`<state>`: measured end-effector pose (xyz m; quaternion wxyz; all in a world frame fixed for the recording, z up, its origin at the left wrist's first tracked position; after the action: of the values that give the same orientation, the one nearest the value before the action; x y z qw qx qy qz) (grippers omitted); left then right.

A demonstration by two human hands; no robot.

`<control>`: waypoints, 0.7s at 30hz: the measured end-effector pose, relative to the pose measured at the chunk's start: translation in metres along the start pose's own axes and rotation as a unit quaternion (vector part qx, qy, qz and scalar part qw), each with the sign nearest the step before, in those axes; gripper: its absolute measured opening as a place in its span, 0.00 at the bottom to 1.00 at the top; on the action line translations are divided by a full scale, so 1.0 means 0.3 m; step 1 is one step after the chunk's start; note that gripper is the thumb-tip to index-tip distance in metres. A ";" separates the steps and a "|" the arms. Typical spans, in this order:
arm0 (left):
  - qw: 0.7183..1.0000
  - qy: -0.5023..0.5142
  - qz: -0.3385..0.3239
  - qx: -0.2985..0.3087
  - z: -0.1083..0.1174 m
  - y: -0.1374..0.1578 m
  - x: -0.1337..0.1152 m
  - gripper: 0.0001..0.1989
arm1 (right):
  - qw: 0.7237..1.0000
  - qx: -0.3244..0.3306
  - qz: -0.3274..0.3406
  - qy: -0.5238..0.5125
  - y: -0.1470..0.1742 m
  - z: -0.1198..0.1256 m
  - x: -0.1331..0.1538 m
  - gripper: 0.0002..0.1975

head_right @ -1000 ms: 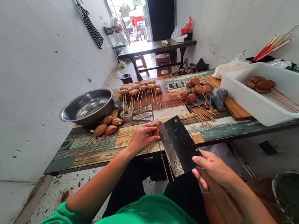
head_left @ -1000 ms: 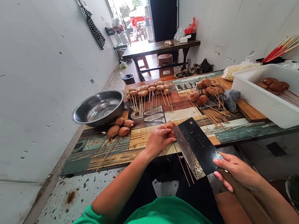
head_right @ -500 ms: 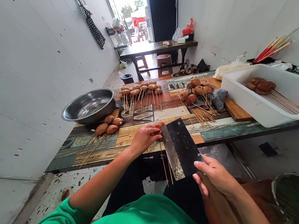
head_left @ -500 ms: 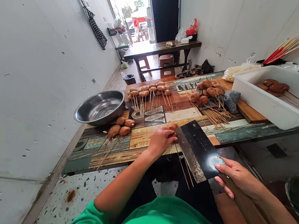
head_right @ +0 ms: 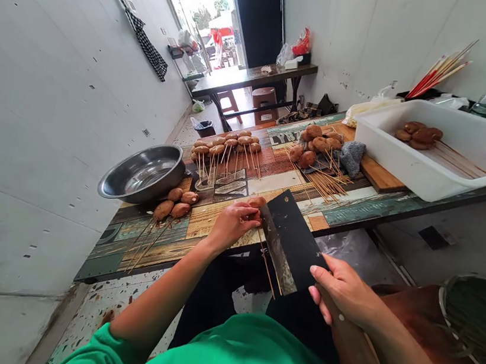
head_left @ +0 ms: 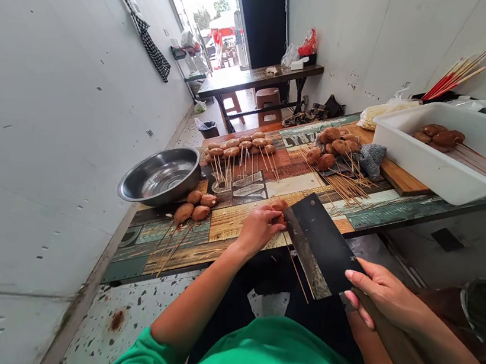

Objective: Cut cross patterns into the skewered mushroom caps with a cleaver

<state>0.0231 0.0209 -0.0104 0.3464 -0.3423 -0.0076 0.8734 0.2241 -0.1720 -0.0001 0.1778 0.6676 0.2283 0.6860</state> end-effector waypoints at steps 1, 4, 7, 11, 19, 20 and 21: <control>1.000 0.001 -0.001 0.000 0.001 0.000 -0.001 0.12 | 1.000 -0.002 0.002 -0.005 -0.011 0.000 0.005 0.18; 1.000 -0.007 0.008 -0.007 0.001 0.003 -0.006 0.11 | 1.000 0.001 0.003 -0.027 -0.034 0.003 0.013 0.19; 1.000 -0.009 0.008 -0.013 -0.003 0.009 -0.014 0.11 | 0.999 0.013 0.002 -0.041 -0.031 0.008 0.010 0.18; 0.999 -0.007 -0.020 -0.035 -0.012 0.008 -0.021 0.07 | 0.999 0.011 0.002 -0.035 -0.009 0.011 0.010 0.17; 0.988 -0.097 -0.060 -0.108 0.045 -0.031 -0.033 0.05 | 0.999 -0.037 0.037 -0.002 0.006 -0.003 0.073 0.18; 0.984 -0.123 -0.038 -0.121 0.067 -0.036 -0.022 0.06 | 0.998 -0.053 0.044 -0.004 0.013 0.000 0.079 0.18; 0.980 -0.152 -0.010 -0.131 0.092 -0.040 -0.005 0.06 | 0.996 -0.071 0.050 -0.008 0.021 0.004 0.083 0.17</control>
<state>0.0143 0.0352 0.0145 0.3022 -0.2475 -0.1782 0.9031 0.2246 -0.1635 0.0241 0.1919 0.6691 0.1443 0.7033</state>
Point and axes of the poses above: each hand's wrist, its own y-axis away from the middle knuckle, its own z-axis out of the back of the hand, x = y × z, the point moved 1 cm from there along -y, towards the middle knuckle, and after that the axes turned 5 degrees about -z, right-handed, at the moved point
